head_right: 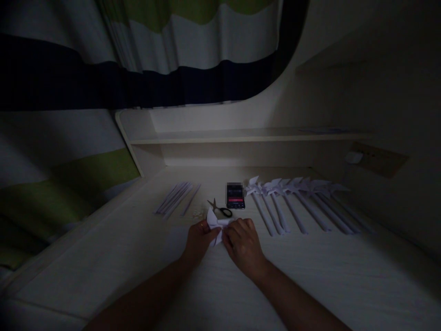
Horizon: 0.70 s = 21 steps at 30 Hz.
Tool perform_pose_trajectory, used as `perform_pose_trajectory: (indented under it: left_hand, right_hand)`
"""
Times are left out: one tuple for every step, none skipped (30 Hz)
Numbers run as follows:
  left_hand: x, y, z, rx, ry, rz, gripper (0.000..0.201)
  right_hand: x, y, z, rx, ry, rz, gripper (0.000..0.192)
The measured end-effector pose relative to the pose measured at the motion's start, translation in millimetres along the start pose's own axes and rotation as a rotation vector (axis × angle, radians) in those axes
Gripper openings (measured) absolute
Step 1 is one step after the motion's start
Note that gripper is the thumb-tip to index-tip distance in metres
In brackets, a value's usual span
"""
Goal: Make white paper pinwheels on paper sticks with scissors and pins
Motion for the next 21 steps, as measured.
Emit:
perform_pose_trajectory:
  left_hand:
    - [-0.3, -0.7, -1.5, 0.001, 0.003, -0.002, 0.009]
    - [-0.6, -1.1, -2.6, 0.003, 0.003, -0.003, 0.008]
    - [-0.7, -1.4, -3.2, 0.003, 0.006, -0.005, 0.007]
    - [-0.8, -1.5, -3.3, -0.002, 0.018, -0.007, 0.007]
    - [-0.7, -1.5, -3.0, -0.014, 0.032, -0.009, 0.007]
    - [-0.8, -1.4, -2.4, -0.029, 0.046, -0.007, 0.007]
    - [-0.8, -1.2, -1.5, -0.046, 0.057, -0.004, 0.008]
    - [-1.0, -1.2, -0.8, -0.062, 0.062, 0.004, 0.009]
    - [-1.2, -1.2, -0.1, -0.075, 0.064, 0.013, 0.01]
    - [-1.3, -1.4, 0.2, -0.085, 0.068, 0.021, 0.012]
    - [-1.2, -1.6, 0.1, -0.094, 0.078, 0.022, 0.012]
    - [-0.8, -2.0, -0.6, -0.106, 0.096, 0.019, 0.012]
    - [-0.3, -2.5, -1.6, -0.119, 0.119, 0.014, 0.012]
    - [0.1, -3.0, -2.8, -0.133, 0.142, 0.015, 0.012]
    - [0.5, -3.5, -3.9, -0.144, 0.166, 0.016, 0.012]
    - [0.9, -4.0, -4.8, -0.153, 0.191, 0.019, 0.012]
    - [1.2, -4.3, -5.4, -0.159, 0.221, 0.019, 0.013]
    - [1.6, -4.6, -5.8, -0.164, 0.251, 0.017, 0.013]
    - [1.8, -4.9, -5.9, -0.17, 0.275, 0.015, 0.013]
    - [2.0, -5.1, -6.0, -0.178, 0.291, 0.01, 0.013]
    - [2.1, -5.4, -6.2, -0.189, 0.301, 0.006, 0.013]
  right_hand:
    - [0.0, 0.3, 0.4, 0.006, -0.01, -0.003, 0.012]
    - [-0.1, 0.5, 0.7, 0.01, -0.021, -0.002, 0.012]
    - [-0.4, 0.6, 1.0, 0.016, -0.034, -0.003, 0.012]
    - [-0.8, 0.7, 1.3, 0.025, -0.049, -0.003, 0.011]
    - [-1.5, 0.6, 1.6, 0.037, -0.066, -0.002, 0.011]
    - [-2.1, 0.4, 2.0, 0.054, -0.085, -0.005, 0.011]
    - [-2.8, 0.0, 2.5, 0.075, -0.105, -0.008, 0.011]
    - [-3.6, -0.3, 3.0, 0.098, -0.122, -0.007, 0.011]
    - [-4.3, -0.7, 3.5, 0.122, -0.138, -0.005, 0.011]
    - [-5.0, -1.0, 3.9, 0.147, -0.151, -0.001, 0.011]
    - [-5.5, -1.3, 4.2, 0.169, -0.161, 0.001, 0.011]
    - [-5.7, -1.5, 4.4, 0.188, -0.17, 0.005, 0.011]
    - [-5.9, -1.6, 4.4, 0.203, -0.18, 0.011, 0.012]
    - [-5.9, -1.7, 4.5, 0.215, -0.189, 0.015, 0.012]
    - [-5.8, -1.6, 4.5, 0.222, -0.196, 0.019, 0.012]
    - [-5.6, -1.3, 4.5, 0.22, -0.199, 0.02, 0.012]
    - [-5.2, -0.9, 4.4, 0.206, -0.197, 0.018, 0.012]
    - [-4.8, -0.3, 4.3, 0.182, -0.191, 0.014, 0.012]
    - [-4.3, 0.5, 4.2, 0.148, -0.183, 0.007, 0.013]
    - [-3.7, 1.3, 4.2, 0.111, -0.172, 0.001, 0.013]
    - [-3.1, 2.3, 4.5, 0.074, -0.162, -0.006, 0.014]
Point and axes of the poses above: each hand's wrist, its own y-axis towards the middle knuckle, its own x-axis out of the back of the hand, z = x × y, the point moved 3 cm from there along y, towards the middle knuckle, and after that the axes turned 5 degrees about -y, right-handed, at the moved point
